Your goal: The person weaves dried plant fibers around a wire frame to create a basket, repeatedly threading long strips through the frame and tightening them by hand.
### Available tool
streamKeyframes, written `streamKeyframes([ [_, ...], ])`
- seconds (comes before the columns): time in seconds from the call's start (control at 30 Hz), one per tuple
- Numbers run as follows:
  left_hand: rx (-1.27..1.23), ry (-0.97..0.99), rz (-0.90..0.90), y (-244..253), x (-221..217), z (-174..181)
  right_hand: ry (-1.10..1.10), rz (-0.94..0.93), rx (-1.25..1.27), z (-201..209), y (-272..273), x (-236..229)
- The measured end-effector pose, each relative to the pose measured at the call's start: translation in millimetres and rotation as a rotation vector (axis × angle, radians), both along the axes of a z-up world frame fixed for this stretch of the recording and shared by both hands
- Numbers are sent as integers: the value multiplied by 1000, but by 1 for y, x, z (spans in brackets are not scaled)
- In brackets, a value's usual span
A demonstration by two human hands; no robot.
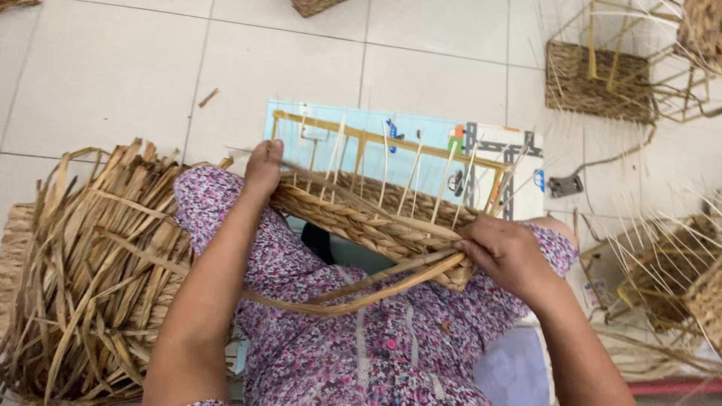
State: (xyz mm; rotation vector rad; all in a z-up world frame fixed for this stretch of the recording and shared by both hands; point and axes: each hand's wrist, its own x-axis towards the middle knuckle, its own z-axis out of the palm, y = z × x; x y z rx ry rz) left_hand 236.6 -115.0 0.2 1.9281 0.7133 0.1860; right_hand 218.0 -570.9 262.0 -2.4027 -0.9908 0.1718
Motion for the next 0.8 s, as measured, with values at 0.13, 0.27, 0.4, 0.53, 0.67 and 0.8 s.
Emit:
streamKeyframes([
  [0.13, 53, -153, -13, -7, -6, 9, -105, -13, -2, 5, -12, -12],
  [0.27, 90, -187, 25, -17, -23, 52, -232, -87, -55, -1, -28, -17],
  [0.4, -83, -91, 105, -35, -59, 100, -285, -152, -222, -37, -40, -10],
  [0.53, 72, -262, 3, -40, -70, 108, -329, -205, -131, -70, -36, -3],
  [0.67, 69, -272, -9, -47, -78, 110, -352, -246, -99, -74, -39, -10],
  [0.8, 324, -222, -46, -73, -84, 123, -281, -328, -39, -69, -37, -8],
])
